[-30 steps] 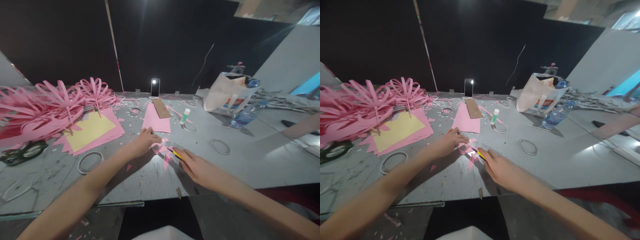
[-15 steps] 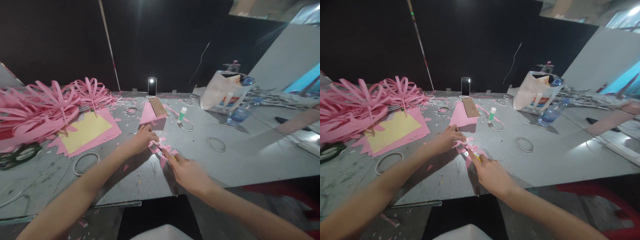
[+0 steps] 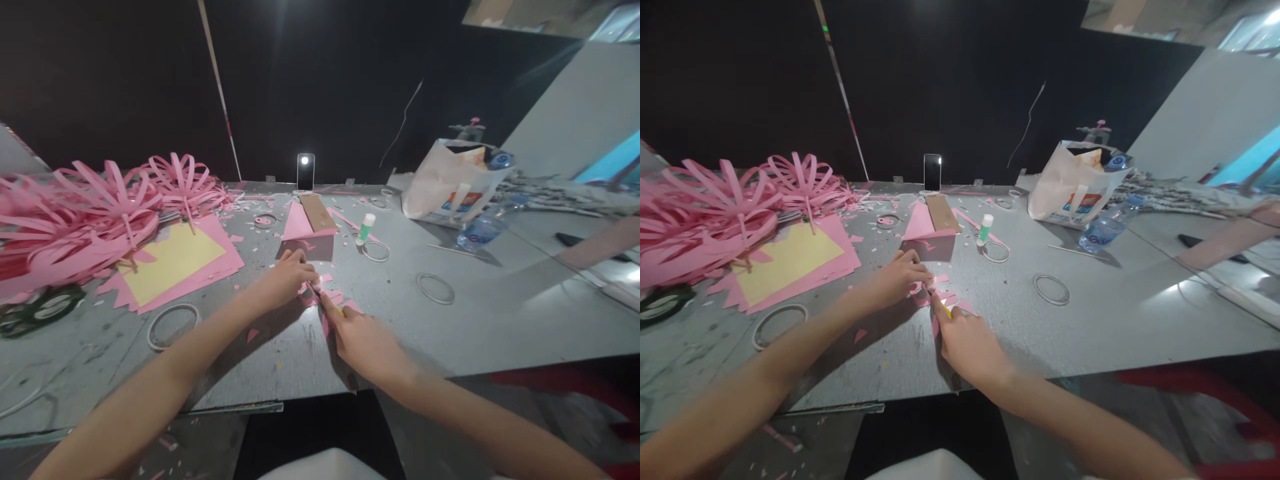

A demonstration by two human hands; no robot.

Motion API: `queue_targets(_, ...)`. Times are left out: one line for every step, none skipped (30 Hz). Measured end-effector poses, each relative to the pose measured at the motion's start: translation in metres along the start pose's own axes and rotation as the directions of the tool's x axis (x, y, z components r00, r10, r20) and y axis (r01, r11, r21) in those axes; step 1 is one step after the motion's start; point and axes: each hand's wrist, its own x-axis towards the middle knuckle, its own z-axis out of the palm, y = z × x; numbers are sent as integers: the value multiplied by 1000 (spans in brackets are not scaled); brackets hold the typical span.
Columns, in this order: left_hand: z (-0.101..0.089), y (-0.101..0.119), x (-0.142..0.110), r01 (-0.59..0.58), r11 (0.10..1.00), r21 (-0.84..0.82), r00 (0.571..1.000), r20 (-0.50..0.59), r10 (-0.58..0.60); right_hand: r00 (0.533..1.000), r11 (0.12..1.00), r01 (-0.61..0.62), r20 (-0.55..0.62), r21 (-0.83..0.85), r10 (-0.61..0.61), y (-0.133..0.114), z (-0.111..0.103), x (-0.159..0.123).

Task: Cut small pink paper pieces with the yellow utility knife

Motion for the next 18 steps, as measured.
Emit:
queue_targets(0,0,0,0,1000,-1,1000,1,0,1000,1000,5,3,3,-5,0,-1,-1)
queue_targets(0,1,0,0,1000,1,1000,1,0,1000,1000,11,2,4,-11,1,-3,-1)
queue_targets(0,1,0,1,1000,9,1000,1,-1,1000,1000,17,-1,6,-17,1,-4,-1)
queue_targets(0,1,0,0,1000,20,1000,-1,0,1000,1000,23,-6,8,-23,1,-4,-1)
queue_targets(0,2,0,-2,1000,30,1000,-2,2,1000,1000,28,-11,10,-28,1,-4,-1)
queue_targets(1,2,0,-6,999,35,1000,-3,6,999,999,32,-16,9,-32,1,-3,-1)
queue_targets(1,2,0,-12,999,37,1000,-5,12,999,999,33,-20,8,-33,1,-1,-1)
queue_targets(2,2,0,-18,999,33,1000,-6,18,999,999,32,-21,4,-32,1,1,-1)
queue_targets(2,1,0,-22,999,28,1000,-8,22,999,1000,28,-20,0,-28,1,2,-1)
queue_targets(3,1,0,-23,999,22,1000,-10,23,1000,1000,23,-18,-5,-24,0,4,-2)
queue_targets(3,0,0,-23,1000,19,1000,-12,23,1000,1000,18,-16,-8,-18,0,5,-2)
queue_targets(4,0,0,-22,1000,19,1000,-12,22,1000,1000,12,-12,-11,-12,0,6,-3)
queue_targets(5,0,0,-21,1000,21,1000,-11,21,1000,1000,7,-4,-11,-7,0,6,-4)
queue_targets(5,-1,0,-20,1000,22,1000,-10,20,1000,1000,3,5,-10,-3,-1,6,-5)
queue_targets(6,-1,0,-20,1000,22,1000,-10,20,1000,1000,0,14,-7,0,-1,5,-6)
queue_targets(6,-2,0,-20,1000,22,1000,-9,20,1000,1000,-2,25,-2,3,-1,3,-7)
queue_targets(7,-2,0,-19,1000,24,1000,-10,19,999,1000,-5,36,2,5,-1,1,-8)
queue_targets(7,-2,1,-18,999,27,1000,-13,18,999,1000,-8,48,7,8,-1,-1,-10)
